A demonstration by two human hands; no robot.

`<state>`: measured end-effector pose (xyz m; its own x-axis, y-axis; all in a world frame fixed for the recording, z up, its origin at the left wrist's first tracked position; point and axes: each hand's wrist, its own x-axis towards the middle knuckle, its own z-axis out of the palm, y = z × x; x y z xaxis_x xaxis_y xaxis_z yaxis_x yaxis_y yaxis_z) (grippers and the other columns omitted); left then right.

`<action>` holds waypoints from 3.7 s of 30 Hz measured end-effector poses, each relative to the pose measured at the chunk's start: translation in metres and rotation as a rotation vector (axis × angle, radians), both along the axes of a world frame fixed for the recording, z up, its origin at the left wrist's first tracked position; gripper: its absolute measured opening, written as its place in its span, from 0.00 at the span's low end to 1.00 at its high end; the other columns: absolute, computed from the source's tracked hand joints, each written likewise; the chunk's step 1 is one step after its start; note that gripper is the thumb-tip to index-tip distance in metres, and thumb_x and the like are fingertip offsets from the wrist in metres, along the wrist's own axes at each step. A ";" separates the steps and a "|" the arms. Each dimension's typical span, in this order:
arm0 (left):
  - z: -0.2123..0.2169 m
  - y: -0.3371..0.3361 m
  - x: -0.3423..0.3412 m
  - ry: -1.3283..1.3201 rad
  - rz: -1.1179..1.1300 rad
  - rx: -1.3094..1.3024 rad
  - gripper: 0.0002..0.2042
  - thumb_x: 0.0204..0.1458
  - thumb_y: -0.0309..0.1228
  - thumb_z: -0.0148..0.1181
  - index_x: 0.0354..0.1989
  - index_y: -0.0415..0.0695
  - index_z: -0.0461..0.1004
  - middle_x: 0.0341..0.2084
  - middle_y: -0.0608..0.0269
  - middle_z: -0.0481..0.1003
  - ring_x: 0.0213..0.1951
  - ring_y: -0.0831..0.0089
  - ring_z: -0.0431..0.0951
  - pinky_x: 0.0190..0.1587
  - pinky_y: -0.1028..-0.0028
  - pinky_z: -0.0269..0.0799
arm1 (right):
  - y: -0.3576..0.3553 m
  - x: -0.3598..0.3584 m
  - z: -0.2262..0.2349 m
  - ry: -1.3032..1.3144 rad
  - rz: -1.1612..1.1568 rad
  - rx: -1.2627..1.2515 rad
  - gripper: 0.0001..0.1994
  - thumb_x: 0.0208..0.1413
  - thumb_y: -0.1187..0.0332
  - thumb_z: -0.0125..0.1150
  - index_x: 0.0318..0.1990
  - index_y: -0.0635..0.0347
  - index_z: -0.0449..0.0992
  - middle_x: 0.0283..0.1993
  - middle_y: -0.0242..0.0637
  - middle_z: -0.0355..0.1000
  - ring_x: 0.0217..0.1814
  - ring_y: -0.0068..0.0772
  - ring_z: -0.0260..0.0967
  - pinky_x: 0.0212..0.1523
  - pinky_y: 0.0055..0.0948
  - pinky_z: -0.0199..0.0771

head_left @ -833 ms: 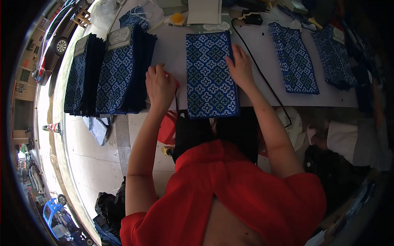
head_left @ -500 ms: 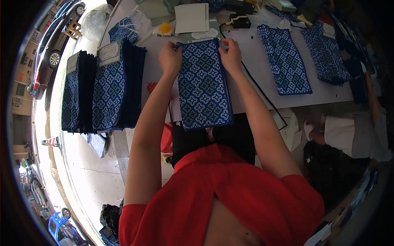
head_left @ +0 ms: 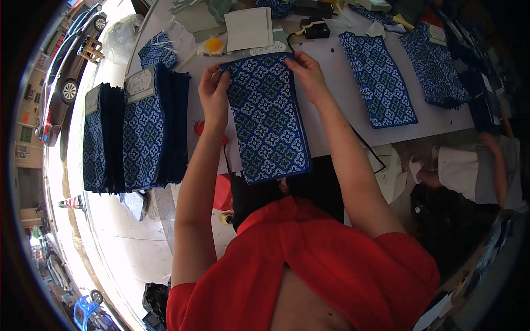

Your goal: The person packages microfiber cleaning cloths by folding them by hand, then applying labels to each cloth using a glue gun.

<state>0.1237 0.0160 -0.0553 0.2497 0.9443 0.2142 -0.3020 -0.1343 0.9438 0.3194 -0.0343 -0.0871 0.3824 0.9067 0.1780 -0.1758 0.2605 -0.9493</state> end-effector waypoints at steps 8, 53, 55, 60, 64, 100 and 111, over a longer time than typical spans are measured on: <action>-0.005 0.010 0.003 -0.080 0.017 -0.115 0.07 0.49 0.27 0.54 0.35 0.39 0.70 0.27 0.66 0.72 0.30 0.83 0.69 0.33 0.85 0.63 | -0.003 -0.008 0.004 0.256 0.098 0.073 0.08 0.53 0.66 0.52 0.37 0.60 0.71 0.32 0.25 0.68 0.32 0.13 0.64 0.35 0.13 0.63; -0.013 0.178 0.086 1.112 0.285 1.514 0.09 0.42 0.28 0.52 0.34 0.44 0.66 0.36 0.62 0.69 0.40 0.67 0.69 0.46 0.65 0.61 | 0.024 -0.037 -0.024 -0.541 -0.506 -0.180 0.14 0.48 0.61 0.55 0.29 0.66 0.70 0.20 0.50 0.68 0.23 0.48 0.67 0.23 0.36 0.63; -0.008 0.168 0.085 1.118 0.204 1.424 0.06 0.42 0.27 0.52 0.30 0.44 0.66 0.30 0.63 0.70 0.36 0.66 0.70 0.43 0.66 0.63 | 0.025 -0.036 -0.026 -0.527 -0.530 -0.132 0.13 0.49 0.61 0.53 0.24 0.65 0.68 0.20 0.49 0.67 0.24 0.51 0.66 0.23 0.39 0.62; -0.022 0.152 0.070 1.146 -0.017 1.328 0.04 0.40 0.28 0.53 0.21 0.43 0.66 0.19 0.61 0.70 0.28 0.64 0.72 0.33 0.67 0.66 | 0.021 -0.038 -0.019 -0.506 -0.478 -0.151 0.14 0.48 0.61 0.54 0.24 0.65 0.68 0.19 0.49 0.67 0.24 0.51 0.66 0.23 0.40 0.62; -0.017 0.147 0.067 1.042 0.002 1.252 0.05 0.40 0.29 0.55 0.20 0.43 0.67 0.19 0.60 0.70 0.28 0.62 0.71 0.28 0.65 0.67 | 0.016 -0.038 -0.019 -0.584 -0.408 -0.197 0.14 0.46 0.61 0.58 0.30 0.67 0.71 0.20 0.48 0.68 0.21 0.43 0.67 0.22 0.32 0.62; 0.099 0.067 0.021 1.035 -0.623 0.680 0.26 0.37 0.48 0.63 0.40 0.40 0.69 0.32 0.58 0.72 0.36 0.70 0.71 0.42 0.75 0.63 | -0.015 -0.034 0.046 -0.352 -0.320 -0.038 0.10 0.46 0.66 0.57 0.32 0.64 0.74 0.20 0.36 0.71 0.21 0.26 0.67 0.24 0.23 0.64; 0.089 0.031 0.023 1.053 -0.455 0.882 0.24 0.34 0.44 0.65 0.38 0.40 0.71 0.31 0.54 0.74 0.36 0.64 0.74 0.40 0.71 0.67 | -0.018 -0.030 0.051 -0.155 -0.242 0.051 0.09 0.49 0.69 0.56 0.33 0.66 0.73 0.26 0.36 0.73 0.25 0.19 0.68 0.26 0.18 0.65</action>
<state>0.1468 0.0468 0.0338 0.8927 0.4015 0.2048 0.2931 -0.8624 0.4128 0.2891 -0.0526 -0.0366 0.5510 0.7808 0.2944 0.0431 0.3257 -0.9445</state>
